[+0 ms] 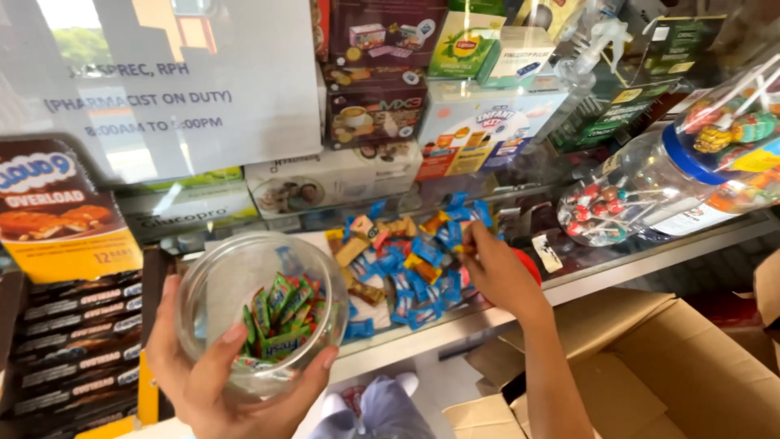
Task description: Filling plastic jars with assorted candies and organizing them on shelves in a grocery store.
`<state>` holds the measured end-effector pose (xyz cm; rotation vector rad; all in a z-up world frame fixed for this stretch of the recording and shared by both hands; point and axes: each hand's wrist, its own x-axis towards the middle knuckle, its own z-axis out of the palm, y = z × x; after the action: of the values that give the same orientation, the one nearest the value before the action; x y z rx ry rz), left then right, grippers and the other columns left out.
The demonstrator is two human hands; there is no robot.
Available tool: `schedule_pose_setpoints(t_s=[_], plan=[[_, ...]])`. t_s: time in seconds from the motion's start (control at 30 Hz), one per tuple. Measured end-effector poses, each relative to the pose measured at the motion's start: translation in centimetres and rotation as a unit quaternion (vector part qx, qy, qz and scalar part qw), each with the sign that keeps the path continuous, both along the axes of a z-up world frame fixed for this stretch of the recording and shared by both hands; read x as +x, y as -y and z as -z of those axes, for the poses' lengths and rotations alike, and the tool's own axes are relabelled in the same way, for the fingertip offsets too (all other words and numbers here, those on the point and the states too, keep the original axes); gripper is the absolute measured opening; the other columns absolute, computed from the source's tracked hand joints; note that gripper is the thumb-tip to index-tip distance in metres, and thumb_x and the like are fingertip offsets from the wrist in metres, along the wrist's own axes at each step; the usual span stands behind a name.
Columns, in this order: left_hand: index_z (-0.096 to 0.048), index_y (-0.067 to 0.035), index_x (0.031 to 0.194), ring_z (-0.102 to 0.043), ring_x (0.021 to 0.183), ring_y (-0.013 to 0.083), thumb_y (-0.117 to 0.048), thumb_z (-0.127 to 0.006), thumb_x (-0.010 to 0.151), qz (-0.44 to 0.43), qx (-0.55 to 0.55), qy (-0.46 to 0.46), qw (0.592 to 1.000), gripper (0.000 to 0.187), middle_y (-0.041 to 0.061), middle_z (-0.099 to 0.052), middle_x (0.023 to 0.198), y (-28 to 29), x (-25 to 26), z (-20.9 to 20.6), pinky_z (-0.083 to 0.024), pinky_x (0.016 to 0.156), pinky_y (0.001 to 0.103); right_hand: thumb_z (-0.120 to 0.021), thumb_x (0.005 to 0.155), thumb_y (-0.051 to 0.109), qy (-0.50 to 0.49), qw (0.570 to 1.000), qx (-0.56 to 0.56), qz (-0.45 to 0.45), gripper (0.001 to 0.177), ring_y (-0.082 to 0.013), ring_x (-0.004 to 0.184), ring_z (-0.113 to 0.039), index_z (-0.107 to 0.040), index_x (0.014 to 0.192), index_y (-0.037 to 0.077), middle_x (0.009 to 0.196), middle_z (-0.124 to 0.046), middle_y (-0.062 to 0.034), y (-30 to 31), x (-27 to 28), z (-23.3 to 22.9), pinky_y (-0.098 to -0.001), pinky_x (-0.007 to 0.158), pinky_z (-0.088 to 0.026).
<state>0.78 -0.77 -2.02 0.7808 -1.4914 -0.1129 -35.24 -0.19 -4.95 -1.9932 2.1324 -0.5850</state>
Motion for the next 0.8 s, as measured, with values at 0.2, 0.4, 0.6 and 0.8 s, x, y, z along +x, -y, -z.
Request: schedule_pose_setpoints(t_s=[0.2, 0.4, 0.6, 0.8], plan=[[-0.047, -0.02, 0.133, -0.047, 0.142, 0.0513, -0.03, -0.096, 0.064, 0.009, -0.008, 0.018, 1.0, 0.085, 0.03, -0.034, 0.15, 0.6, 0.6, 1.3, -0.05, 0.119, 0.059, -0.06, 0.095, 0.018, 0.039, 0.995, -0.032, -0.087, 0.03, -0.0401, 0.096, -0.065, -0.06, 0.121, 0.004, 0.103, -0.066, -0.0177, 0.4, 4.1, 0.0, -0.0487, 0.082, -0.05], [-0.05, -0.02, 0.145, -0.047, 0.141, 0.0452, -0.001, -0.077, 0.072, 0.156, 0.172, -0.077, 0.97, 0.08, 0.037, -0.043, 0.152, 4.5, 7.4, 14.3, -0.039, 0.117, 0.053, -0.075, 0.086, 0.04, -0.051, 0.998, 0.018, -0.033, 0.046, -0.0409, 0.095, -0.066, -0.062, 0.112, 0.004, 0.108, -0.066, -0.018, 1.4, 4.7, 1.6, -0.0498, 0.076, -0.052], [-0.056, -0.02, 0.136, -0.045, 0.141, 0.0469, -0.001, -0.076, 0.068, 0.153, 0.149, -0.062, 0.975, 0.074, 0.039, -0.043, 0.149, 5.0, 7.6, 14.2, -0.038, 0.117, 0.053, -0.072, 0.092, 0.03, 0.048, 0.997, -0.032, -0.056, 0.031, -0.0348, 0.087, -0.068, -0.066, 0.108, 0.004, 0.103, -0.069, -0.0162, 1.3, 3.2, 2.2, -0.0435, 0.073, -0.054], [-0.051, -0.02, 0.128, -0.048, 0.141, 0.049, -0.027, -0.095, 0.064, -0.015, -0.024, -0.025, 0.999, 0.077, 0.031, -0.037, 0.146, 0.3, 0.1, 2.1, -0.048, 0.117, 0.057, -0.064, 0.098, 0.023, 0.18, 0.983, -0.032, 0.002, 0.026, -0.0163, 0.072, -0.062, -0.069, 0.118, 0.008, 0.083, -0.067, -0.0103, 2.6, -1.2, -0.3, -0.0338, 0.065, -0.052]])
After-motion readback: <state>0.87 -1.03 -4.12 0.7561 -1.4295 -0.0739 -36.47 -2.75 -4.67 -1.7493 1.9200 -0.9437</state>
